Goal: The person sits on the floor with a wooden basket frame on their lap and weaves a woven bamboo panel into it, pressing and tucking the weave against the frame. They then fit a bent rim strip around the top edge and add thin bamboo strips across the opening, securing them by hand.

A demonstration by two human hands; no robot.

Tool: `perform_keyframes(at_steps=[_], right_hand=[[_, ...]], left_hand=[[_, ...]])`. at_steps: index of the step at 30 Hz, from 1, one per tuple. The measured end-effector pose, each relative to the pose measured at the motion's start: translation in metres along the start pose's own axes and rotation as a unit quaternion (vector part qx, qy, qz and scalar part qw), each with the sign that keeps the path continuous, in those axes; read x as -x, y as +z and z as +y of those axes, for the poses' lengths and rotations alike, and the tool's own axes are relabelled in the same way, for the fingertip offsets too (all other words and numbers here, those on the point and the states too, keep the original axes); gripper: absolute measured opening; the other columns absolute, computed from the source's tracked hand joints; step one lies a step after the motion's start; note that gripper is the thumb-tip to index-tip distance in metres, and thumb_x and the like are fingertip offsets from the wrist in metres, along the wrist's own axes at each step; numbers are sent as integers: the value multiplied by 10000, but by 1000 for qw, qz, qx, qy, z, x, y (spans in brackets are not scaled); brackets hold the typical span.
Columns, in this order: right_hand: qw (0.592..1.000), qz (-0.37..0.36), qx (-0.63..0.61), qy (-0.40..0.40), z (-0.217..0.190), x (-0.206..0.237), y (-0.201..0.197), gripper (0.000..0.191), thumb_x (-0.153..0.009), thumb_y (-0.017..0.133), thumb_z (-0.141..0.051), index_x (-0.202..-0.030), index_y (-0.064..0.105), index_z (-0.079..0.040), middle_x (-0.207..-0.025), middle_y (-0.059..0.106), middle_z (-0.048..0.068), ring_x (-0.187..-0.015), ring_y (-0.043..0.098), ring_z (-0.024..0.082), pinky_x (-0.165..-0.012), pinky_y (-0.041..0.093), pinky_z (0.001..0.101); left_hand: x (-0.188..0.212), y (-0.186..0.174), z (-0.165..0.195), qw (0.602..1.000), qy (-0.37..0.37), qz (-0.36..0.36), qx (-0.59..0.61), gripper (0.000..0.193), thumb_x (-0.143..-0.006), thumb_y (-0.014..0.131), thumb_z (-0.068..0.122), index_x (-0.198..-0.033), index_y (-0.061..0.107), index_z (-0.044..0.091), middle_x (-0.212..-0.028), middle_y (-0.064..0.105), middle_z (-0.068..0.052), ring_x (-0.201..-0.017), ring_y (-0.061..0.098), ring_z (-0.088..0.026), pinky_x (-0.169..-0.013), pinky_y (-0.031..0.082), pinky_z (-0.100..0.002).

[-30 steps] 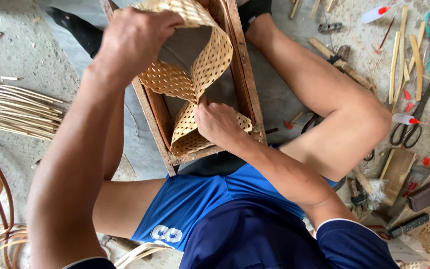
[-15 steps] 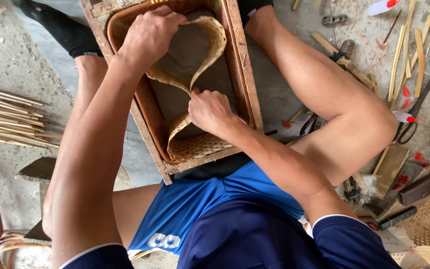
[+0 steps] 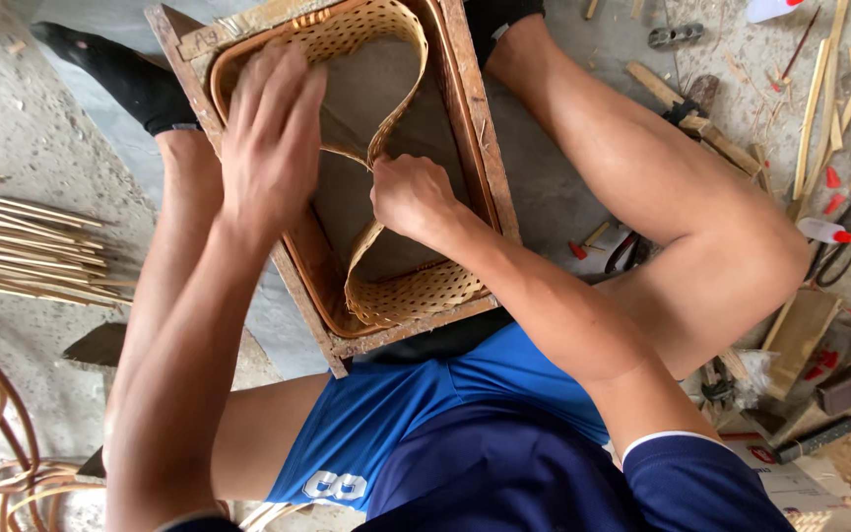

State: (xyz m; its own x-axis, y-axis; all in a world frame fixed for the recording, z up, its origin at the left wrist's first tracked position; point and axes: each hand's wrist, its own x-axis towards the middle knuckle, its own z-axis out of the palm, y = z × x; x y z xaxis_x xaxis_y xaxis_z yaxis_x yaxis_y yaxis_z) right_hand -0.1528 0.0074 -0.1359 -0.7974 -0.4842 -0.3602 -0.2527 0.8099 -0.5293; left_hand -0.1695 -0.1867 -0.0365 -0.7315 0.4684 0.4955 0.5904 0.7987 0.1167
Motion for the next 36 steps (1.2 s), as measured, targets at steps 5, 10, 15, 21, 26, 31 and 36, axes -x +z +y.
perform_keyframes(at_steps=[5,10,15,21,26,31,36], right_hand=[[999,18,0,-32,-7,1,-6,167,-907,616,-95,-830,660,47,-622,683,217,-531,710,310,-424,566,412],[997,38,33,-54,-3,0,-2,172,-912,624,-89,-806,672,39,-605,675,205,-505,699,294,-409,559,403],[990,68,72,-98,10,-4,9,193,-929,616,-71,-768,666,23,-572,661,182,-504,689,258,-417,544,380],[990,84,39,-107,18,-24,15,204,-977,573,-12,-796,657,28,-543,622,108,-406,596,166,-315,459,339],[979,139,42,-140,11,-44,13,170,-994,625,-63,-874,673,46,-583,635,111,-441,596,162,-350,459,313],[972,176,28,-151,8,-45,17,132,-1031,606,-65,-998,652,54,-690,671,132,-532,633,173,-432,501,307],[991,109,31,-75,14,-21,33,195,-1057,588,-101,-984,652,68,-641,656,156,-488,625,199,-358,488,341]], left_hand=[[52,-62,101,943,50,-263,200,262,-831,614,100,-1069,677,8,-933,698,-131,-853,673,-285,-788,544,-385],[99,-51,128,910,39,-367,191,153,-872,590,165,-903,654,29,-816,687,-106,-850,686,-267,-802,530,-374],[109,-45,117,920,57,-359,145,222,-854,606,155,-995,680,-1,-862,707,-100,-892,694,-236,-864,522,-340],[106,-32,104,935,77,-334,90,288,-833,618,187,-1023,702,-12,-1001,746,-158,-1038,712,-260,-979,519,-345],[107,-19,83,942,48,-311,113,294,-917,615,243,-1036,700,-12,-1089,744,-196,-1012,718,-274,-961,537,-362],[112,-10,85,933,28,-344,102,352,-901,618,259,-1084,693,-32,-1125,737,-199,-993,719,-267,-901,550,-362],[114,-28,99,870,59,-471,130,311,-954,598,176,-1135,676,-65,-1068,723,-194,-1051,692,-298,-937,556,-377]])
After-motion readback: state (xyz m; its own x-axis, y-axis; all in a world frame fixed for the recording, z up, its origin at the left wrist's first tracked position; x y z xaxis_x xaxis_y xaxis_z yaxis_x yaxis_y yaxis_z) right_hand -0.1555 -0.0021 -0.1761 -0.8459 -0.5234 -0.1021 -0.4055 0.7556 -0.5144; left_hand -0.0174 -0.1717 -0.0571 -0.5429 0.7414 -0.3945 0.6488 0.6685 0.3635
